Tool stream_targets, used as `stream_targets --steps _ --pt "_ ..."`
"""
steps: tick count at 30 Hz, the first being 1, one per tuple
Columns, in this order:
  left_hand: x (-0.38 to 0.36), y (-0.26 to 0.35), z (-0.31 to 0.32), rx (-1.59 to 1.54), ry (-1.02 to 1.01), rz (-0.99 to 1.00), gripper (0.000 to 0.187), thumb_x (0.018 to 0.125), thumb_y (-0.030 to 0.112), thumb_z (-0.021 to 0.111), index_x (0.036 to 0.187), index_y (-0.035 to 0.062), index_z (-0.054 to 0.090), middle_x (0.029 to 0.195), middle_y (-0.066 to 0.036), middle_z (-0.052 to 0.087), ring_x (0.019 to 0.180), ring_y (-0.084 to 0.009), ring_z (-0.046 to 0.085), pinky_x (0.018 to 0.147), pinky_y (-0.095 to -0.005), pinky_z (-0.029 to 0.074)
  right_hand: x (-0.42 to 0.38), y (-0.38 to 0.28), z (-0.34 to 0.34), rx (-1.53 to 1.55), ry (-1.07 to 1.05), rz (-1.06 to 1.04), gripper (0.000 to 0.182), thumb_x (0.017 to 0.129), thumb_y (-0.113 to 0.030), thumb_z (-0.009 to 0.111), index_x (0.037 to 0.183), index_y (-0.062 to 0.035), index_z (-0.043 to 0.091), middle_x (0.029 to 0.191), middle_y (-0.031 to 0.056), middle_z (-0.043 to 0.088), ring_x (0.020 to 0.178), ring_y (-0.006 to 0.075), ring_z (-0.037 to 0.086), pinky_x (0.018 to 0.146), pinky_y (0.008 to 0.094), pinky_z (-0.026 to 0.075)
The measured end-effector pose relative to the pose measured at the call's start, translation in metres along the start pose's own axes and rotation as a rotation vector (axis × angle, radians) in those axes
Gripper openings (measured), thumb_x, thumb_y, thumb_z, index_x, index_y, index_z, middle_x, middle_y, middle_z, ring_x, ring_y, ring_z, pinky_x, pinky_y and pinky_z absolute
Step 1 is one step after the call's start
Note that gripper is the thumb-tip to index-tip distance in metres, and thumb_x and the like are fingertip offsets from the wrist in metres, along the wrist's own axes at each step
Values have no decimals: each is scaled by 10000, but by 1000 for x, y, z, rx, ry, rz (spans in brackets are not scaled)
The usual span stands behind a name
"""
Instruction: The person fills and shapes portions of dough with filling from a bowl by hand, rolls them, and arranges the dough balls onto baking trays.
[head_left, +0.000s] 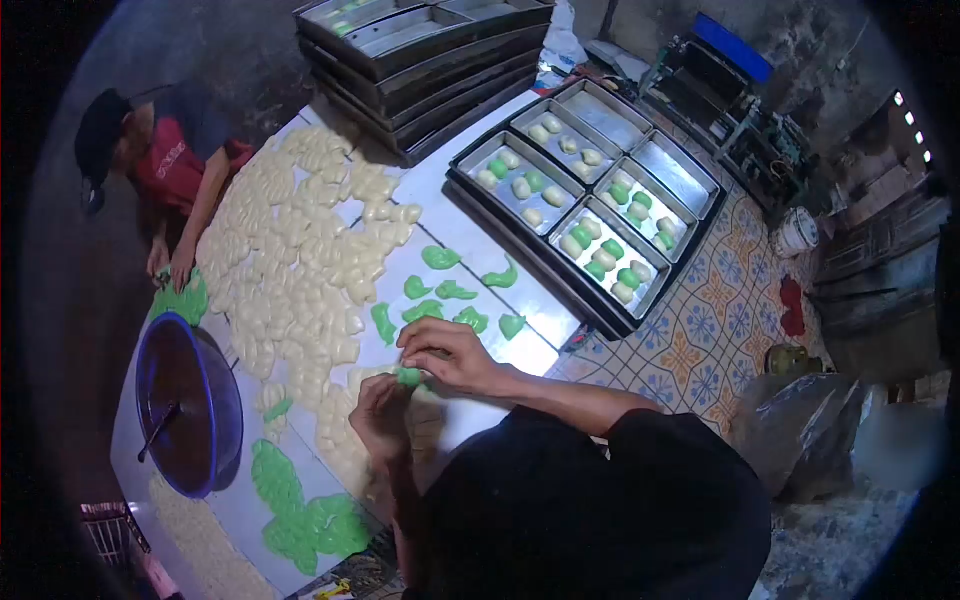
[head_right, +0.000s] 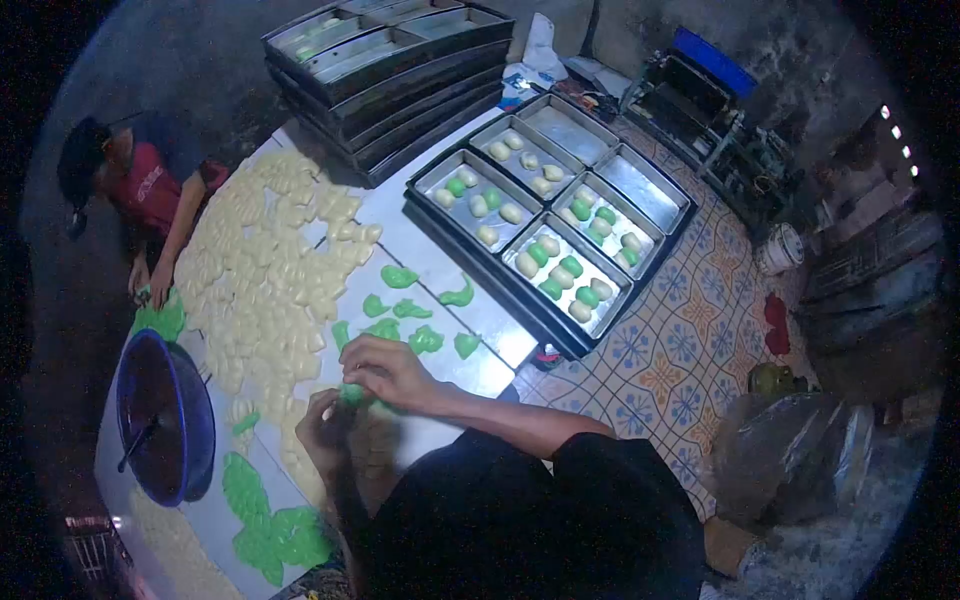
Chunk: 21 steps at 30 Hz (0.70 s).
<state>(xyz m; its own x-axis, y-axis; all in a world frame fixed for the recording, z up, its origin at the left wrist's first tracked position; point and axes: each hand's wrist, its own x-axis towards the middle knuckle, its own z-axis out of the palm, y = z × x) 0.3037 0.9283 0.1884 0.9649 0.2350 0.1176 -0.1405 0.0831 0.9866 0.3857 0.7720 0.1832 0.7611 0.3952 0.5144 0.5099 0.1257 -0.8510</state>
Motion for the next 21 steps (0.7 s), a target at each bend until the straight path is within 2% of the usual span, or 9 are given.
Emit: stream_targets --steps 3,9,11,12,15,17,19,20,21 --pt "13 1 32 258 -40 72 114 865 -10 535 941 -50 611 1002 -96 562 900 -207 591 769 -293 508 -7 -7 -23 -6 -16 -28 239 791 -14 675 1027 -10 639 1010 127 591 876 237 622 754 302 512" --pt "39 -22 114 24 13 -106 36 860 18 584 877 -9 602 949 -104 574 846 -177 589 714 -291 501 -24 3 -101 -122 -7 -52 348 796 -10 675 1137 -57 626 864 100 620 788 226 620 716 304 504" --pt "47 -18 134 199 -162 -94 65 814 -37 625 858 4 603 999 -83 530 781 -185 586 712 -293 504 -20 -1 -119 -210 128 295 418 812 -37 676 1221 -77 602 869 106 614 776 189 605 700 292 491" --pt "52 -31 134 502 -163 -92 248 757 -97 665 957 22 579 1075 -73 501 739 -191 585 712 -284 515 -18 -1 -129 -371 152 174 499 833 -57 666 1313 -96 538 893 94 614 793 152 590 697 273 478" --pt "68 -24 167 303 -239 193 405 731 -88 697 1076 46 533 1203 -94 459 839 -202 592 721 -300 527 -7 4 -177 370 -305 884 499 887 -220 631 1358 -133 489 953 165 642 889 192 595 846 329 471" --pt "70 -21 179 126 -244 157 606 709 -72 705 1233 75 439 1316 -97 365 1052 -238 546 864 -351 494 8 -13 -191 113 -210 700 343 883 -126 579 1221 -77 612 1195 175 623 1030 198 613 912 322 460" --pt "78 -15 189 531 -55 470 724 692 -90 684 1321 71 364 1334 -91 353 1225 -251 432 1012 -386 389 19 23 -201 -135 -32 555 404 844 -59 632 1246 -62 596 1018 77 684 819 132 625 775 275 500" --pt "79 -24 186 236 21 308 812 678 -106 666 1374 57 282 1325 -100 396 1288 -260 369 1083 -398 295 32 42 -209 -284 82 355 394 826 -41 628 1219 -45 606 1054 118 675 892 187 633 826 299 491" --pt "81 -5 193 -76 182 30 717 700 -91 658 1335 20 346 1296 -118 450 1242 -260 426 1050 -383 346 48 58 -217 -426 195 150 384 808 -22 623 1192 -28 616 1090 158 666 965 243 642 877 323 481"
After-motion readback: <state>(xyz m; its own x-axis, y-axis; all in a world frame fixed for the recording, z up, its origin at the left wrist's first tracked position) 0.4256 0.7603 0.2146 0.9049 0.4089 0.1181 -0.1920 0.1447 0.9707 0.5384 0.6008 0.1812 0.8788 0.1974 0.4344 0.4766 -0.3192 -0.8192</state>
